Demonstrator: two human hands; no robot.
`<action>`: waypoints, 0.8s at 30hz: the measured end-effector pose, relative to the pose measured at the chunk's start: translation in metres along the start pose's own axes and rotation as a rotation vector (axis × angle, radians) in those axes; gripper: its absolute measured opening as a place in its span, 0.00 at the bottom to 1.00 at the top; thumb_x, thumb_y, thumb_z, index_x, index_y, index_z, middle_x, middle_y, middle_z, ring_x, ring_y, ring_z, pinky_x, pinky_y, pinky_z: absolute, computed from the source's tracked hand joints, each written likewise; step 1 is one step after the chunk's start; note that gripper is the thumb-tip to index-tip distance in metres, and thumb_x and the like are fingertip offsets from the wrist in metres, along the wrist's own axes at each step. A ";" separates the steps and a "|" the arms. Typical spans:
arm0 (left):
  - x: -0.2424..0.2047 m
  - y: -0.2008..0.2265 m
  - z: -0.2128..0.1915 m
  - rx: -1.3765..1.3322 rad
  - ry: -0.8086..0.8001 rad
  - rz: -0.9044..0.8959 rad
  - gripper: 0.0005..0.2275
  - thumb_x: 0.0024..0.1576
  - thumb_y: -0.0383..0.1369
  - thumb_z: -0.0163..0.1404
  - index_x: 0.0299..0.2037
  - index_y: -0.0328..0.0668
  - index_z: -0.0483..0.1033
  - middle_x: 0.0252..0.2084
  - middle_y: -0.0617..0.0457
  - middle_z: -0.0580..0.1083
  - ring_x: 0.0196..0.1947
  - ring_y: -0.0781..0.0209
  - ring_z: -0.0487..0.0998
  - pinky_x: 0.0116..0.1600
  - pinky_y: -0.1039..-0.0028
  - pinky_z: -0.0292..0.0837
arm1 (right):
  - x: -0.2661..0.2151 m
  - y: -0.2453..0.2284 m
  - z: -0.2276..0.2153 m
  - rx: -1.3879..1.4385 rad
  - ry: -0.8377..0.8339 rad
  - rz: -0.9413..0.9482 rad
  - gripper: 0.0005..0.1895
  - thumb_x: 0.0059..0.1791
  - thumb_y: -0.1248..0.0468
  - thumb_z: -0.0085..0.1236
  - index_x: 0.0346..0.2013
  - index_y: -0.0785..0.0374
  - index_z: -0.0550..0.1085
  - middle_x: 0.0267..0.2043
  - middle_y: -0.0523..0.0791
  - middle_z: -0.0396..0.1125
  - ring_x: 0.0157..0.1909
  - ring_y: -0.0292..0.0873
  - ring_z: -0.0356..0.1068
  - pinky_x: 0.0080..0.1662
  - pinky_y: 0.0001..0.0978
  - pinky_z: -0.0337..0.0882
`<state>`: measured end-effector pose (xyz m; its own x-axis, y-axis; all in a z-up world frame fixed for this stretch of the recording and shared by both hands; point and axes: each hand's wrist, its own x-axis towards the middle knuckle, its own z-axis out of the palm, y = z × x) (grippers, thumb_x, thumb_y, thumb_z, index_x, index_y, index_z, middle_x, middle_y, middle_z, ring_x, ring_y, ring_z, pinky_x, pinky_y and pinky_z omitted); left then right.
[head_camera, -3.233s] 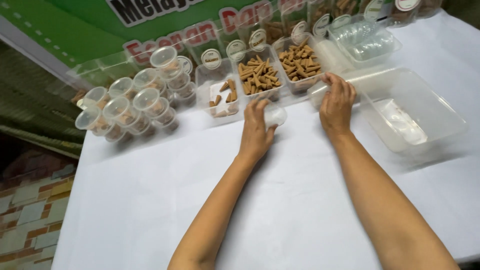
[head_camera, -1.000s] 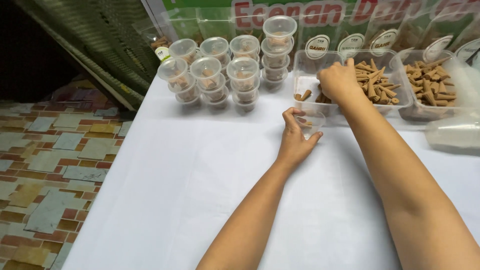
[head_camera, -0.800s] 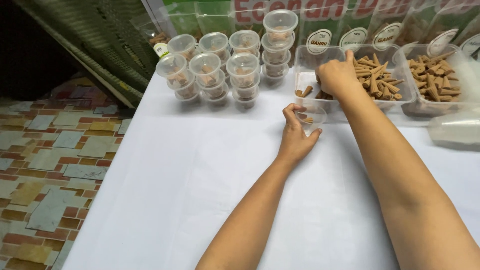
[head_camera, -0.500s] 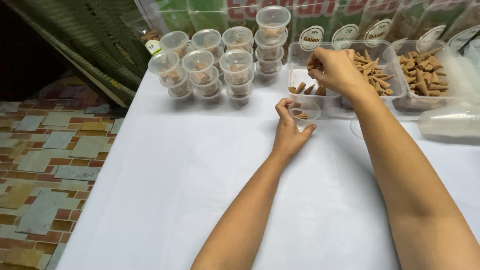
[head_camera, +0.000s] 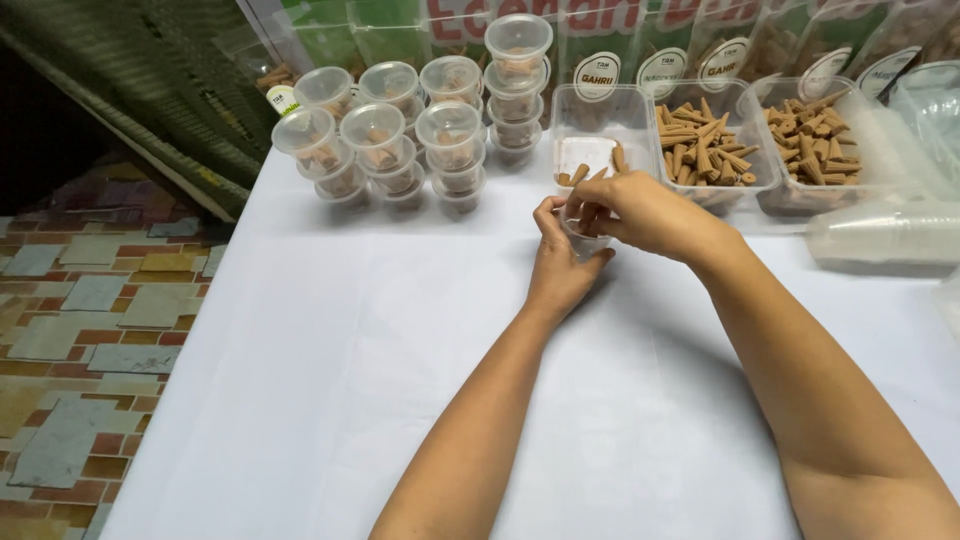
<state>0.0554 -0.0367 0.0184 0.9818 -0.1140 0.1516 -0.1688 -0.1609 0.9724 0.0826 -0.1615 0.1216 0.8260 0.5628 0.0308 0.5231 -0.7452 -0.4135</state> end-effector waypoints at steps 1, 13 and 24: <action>0.000 -0.001 0.000 0.002 0.002 0.000 0.34 0.52 0.27 0.57 0.60 0.54 0.42 0.63 0.42 0.64 0.67 0.41 0.65 0.71 0.55 0.61 | -0.001 -0.008 -0.004 0.001 0.000 -0.003 0.13 0.46 0.74 0.58 0.45 0.61 0.75 0.36 0.49 0.78 0.42 0.54 0.78 0.48 0.46 0.75; 0.003 -0.006 0.006 0.039 0.068 -0.015 0.37 0.50 0.27 0.58 0.62 0.53 0.41 0.62 0.39 0.65 0.64 0.38 0.68 0.68 0.55 0.64 | 0.049 0.074 -0.001 -0.160 0.362 0.006 0.03 0.54 0.65 0.61 0.41 0.55 0.75 0.30 0.42 0.76 0.39 0.49 0.77 0.43 0.43 0.75; 0.004 -0.010 0.008 0.009 0.085 0.023 0.37 0.50 0.25 0.58 0.62 0.53 0.41 0.62 0.40 0.64 0.62 0.39 0.69 0.65 0.57 0.68 | 0.120 0.132 0.042 -0.296 -0.005 0.264 0.07 0.41 0.61 0.68 0.34 0.47 0.83 0.37 0.41 0.78 0.47 0.51 0.77 0.48 0.46 0.76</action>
<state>0.0601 -0.0430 0.0079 0.9814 -0.0341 0.1887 -0.1918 -0.1685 0.9669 0.2418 -0.1778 0.0327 0.9396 0.3393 -0.0457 0.3315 -0.9350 -0.1263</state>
